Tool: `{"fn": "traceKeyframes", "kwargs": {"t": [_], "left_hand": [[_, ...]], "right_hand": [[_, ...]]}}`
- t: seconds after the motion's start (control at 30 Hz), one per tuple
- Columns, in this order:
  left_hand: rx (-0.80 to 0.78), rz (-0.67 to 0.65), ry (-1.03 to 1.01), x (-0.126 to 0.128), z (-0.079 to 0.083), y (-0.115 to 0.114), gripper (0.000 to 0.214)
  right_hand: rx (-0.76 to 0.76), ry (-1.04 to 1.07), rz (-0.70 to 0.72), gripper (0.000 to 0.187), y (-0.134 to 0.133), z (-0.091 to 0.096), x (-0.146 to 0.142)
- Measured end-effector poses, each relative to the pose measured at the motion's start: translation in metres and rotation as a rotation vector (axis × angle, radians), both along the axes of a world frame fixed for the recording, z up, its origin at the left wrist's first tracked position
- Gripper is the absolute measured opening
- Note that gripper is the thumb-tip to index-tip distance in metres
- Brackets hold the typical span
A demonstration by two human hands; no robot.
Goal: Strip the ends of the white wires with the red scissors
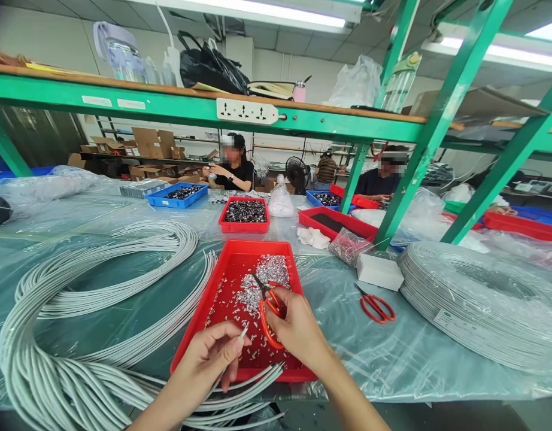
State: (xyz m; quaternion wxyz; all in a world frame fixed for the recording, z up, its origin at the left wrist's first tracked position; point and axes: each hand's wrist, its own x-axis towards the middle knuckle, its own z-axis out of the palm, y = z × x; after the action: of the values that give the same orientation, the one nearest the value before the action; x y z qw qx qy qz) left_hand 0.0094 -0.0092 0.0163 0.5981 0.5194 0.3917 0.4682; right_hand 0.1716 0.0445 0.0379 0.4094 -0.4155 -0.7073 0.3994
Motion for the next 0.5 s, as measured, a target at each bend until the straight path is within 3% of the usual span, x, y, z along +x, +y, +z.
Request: {"fn": "traceKeyframes", "kwargs": {"t": [0.1, 0.2, 0.5], "left_hand": [[0.063, 0.074, 0.012, 0.001, -0.006, 0.006, 0.035], [0.068, 0.068, 0.000, 0.002, -0.007, 0.009, 0.036], [0.202, 0.175, 0.008, 0.006, -0.008, 0.008, 0.024]], "right_hand": [[-0.068, 0.006, 0.106, 0.022, -0.008, 0.007, -0.002], [-0.172, 0.065, 0.177, 0.027, -0.015, 0.011, -0.006], [-0.281, 0.317, 0.071, 0.020, -0.025, 0.008, -0.018]]}}
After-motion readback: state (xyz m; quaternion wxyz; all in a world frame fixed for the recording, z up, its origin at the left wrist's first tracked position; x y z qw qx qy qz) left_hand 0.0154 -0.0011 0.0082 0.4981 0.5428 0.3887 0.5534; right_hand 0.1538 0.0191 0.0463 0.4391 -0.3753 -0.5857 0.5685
